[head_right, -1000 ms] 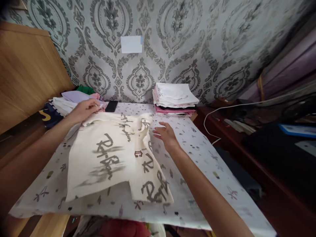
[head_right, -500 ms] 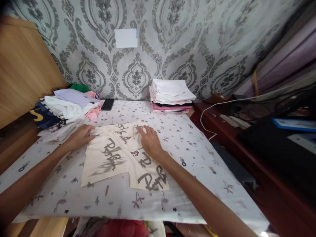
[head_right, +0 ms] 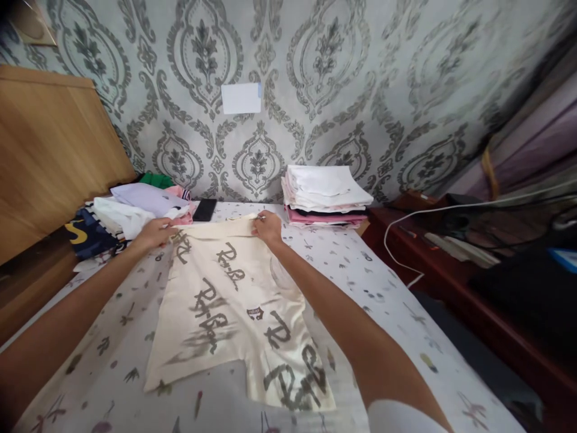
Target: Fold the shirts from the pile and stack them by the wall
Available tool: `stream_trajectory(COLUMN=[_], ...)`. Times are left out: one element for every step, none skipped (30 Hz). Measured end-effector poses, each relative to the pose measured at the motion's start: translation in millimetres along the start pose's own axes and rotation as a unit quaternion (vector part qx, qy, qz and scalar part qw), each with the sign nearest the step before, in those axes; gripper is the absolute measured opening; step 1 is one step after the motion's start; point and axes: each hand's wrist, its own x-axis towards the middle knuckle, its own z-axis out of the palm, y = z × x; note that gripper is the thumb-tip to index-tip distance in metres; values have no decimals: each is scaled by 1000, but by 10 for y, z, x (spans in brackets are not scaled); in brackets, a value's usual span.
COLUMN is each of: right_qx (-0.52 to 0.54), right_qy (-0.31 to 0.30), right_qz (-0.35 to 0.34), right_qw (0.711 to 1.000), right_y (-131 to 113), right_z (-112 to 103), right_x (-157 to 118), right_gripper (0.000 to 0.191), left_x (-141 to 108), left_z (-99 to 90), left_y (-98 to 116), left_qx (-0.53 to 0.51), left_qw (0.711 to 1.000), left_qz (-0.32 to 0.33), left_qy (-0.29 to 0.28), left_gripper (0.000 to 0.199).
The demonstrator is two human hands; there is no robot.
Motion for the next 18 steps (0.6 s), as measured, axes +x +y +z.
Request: stream_trajectory(right_qx=[9,15,18,20,20,20,20,20,20,16,8,-5,-23,-44,-66,-86,-103,-115], right_qy=[11,19,25,28,30,30,29,29,28,28,28,28,30,31,34,37,38,35], right_qz=[-2,-7,-13,-20,-28,-36,-44,-50,-58,-68,-81,-92,-100,-101,-91,-75,-59,-45], right_qw=[1000,1000,999,999,999,999,998,998,998,997,996,995,994,993,993,993,992,992], right_y=[-5,0,17,44,82,128,181,240,303,370,438,507,572,629,677,712,734,744], right_z=[82,159,226,281,317,334,328,301,253,187,105,10,-93,-200,-309,-414,-509,-592], right_x=[88,154,198,218,216,191,145,79,-9,-119,-255,-416,-605,-817,-1050,-1295,-1543,-1785], right_gripper=[30,33,38,43,49,53,55,55,55,54,52,50,48,48,48,48,48,46], left_x=[69,123,162,187,197,192,172,134,78,1,-98,-217,-357,-513,-682,-859,-1038,-1215], left_z=[43,94,145,192,230,256,270,272,265,251,232,211,188,165,142,121,104,92], left_y=[7,3,-11,-32,-59,-90,-124,-161,-201,-244,-291,-340,-389,-434,-473,-501,-518,-521], left_qx=[-35,-58,-71,-81,-94,-107,-119,-127,-128,-122,-110,-95,-80,-68,-60,-56,-55,-57], left_qw=[999,996,994,993,991,990,989,988,989,991,993,995,997,997,997,997,996,995], left_qz=[-35,-60,-75,-83,-89,-91,-90,-83,-70,-51,-31,-10,10,24,28,28,23,14], left_qy=[-12,-20,-22,-20,-17,-13,-8,-2,5,9,8,4,-5,-17,-29,-43,-60,-82], left_gripper=[8,8,9,9,11,13,16,20,24,29,33,36,39,42,44,47,50,52])
